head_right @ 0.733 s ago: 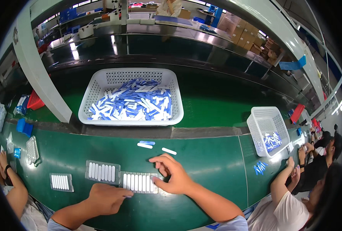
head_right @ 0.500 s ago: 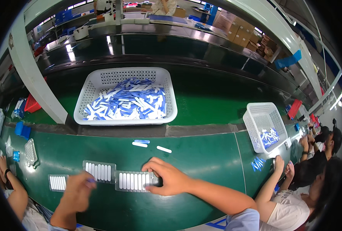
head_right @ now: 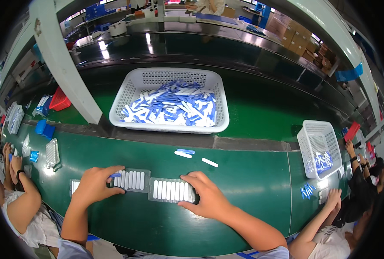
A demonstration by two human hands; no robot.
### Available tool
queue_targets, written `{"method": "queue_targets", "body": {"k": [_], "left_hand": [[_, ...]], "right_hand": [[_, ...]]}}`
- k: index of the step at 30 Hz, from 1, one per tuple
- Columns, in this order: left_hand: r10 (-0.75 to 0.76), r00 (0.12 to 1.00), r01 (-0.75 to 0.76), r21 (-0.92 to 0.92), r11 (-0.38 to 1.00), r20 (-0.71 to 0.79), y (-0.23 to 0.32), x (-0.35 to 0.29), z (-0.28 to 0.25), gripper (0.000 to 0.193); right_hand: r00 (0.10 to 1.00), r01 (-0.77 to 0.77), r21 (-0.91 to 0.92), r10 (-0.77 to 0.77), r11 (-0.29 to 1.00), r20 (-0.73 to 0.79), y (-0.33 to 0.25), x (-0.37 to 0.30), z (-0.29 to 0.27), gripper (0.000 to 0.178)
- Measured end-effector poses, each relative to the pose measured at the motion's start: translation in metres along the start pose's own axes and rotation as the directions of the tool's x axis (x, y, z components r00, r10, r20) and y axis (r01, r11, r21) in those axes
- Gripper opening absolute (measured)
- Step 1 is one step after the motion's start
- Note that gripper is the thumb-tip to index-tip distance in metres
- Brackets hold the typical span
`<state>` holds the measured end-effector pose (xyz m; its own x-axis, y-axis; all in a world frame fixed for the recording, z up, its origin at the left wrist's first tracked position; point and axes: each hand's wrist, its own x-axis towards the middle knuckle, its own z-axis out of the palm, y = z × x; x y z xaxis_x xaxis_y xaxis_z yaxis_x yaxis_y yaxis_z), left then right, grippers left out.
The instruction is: The person places plastic trays onto the workbench and inserts small strips one at a time into the slots of the plastic trays by hand, pressing them into place.
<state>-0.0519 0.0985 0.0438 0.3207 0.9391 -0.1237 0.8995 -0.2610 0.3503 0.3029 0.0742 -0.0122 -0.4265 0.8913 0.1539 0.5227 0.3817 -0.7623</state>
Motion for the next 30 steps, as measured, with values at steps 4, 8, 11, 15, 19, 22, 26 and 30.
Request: {"method": "queue_targets", "body": {"k": [4, 8, 11, 15, 19, 22, 26, 30], "left_hand": [[0.022, 0.999, -0.023, -0.068, 0.997, -0.026, -0.017, 0.003, 0.009, 0.069], [0.036, 0.999, -0.038, -0.048, 0.998, -0.031, -0.025, 0.011, 0.006, 0.068], [-0.011, 0.995, 0.005, -0.067, 0.998, -0.099, -0.029, 0.000, 0.002, 0.062], [-0.170, 0.975, 0.156, -0.105, 0.982, -0.145, -0.048, -0.041, -0.013, 0.068], [-0.318, 0.940, 0.312, -0.067, 0.948, -0.124, -0.057, -0.096, -0.028, 0.079], [-0.334, 0.917, 0.293, -0.198, 0.935, -0.218, -0.064, -0.117, -0.016, 0.077], [-0.358, 0.909, 0.299, -0.264, 0.917, -0.214, -0.055, -0.105, -0.001, 0.066], [0.040, 0.958, -0.062, -0.068, 0.996, -0.284, -0.032, -0.064, 0.017, 0.057]], "right_hand": [[0.996, -0.077, -0.036, 0.078, 0.996, 0.048, -0.009, 0.013, -0.006, 0.072], [0.994, -0.051, -0.172, 0.066, 0.984, 0.084, -0.021, 0.029, -0.006, 0.072], [0.991, -0.034, -0.172, 0.055, 0.984, 0.119, -0.024, 0.038, -0.003, 0.072], [0.990, -0.050, -0.241, 0.081, 0.969, 0.119, -0.024, 0.046, -0.003, 0.074], [0.994, 0.022, -0.274, 0.007, 0.962, 0.107, -0.018, 0.052, -0.001, 0.074], [0.993, 0.055, -0.268, -0.025, 0.962, 0.114, -0.020, 0.061, 0.004, 0.072], [0.961, 0.274, -0.346, -0.269, 0.897, 0.063, -0.029, 0.083, 0.015, 0.070], [0.893, 0.424, -0.344, -0.451, 0.838, 0.002, -0.031, 0.100, 0.036, 0.063]]}}
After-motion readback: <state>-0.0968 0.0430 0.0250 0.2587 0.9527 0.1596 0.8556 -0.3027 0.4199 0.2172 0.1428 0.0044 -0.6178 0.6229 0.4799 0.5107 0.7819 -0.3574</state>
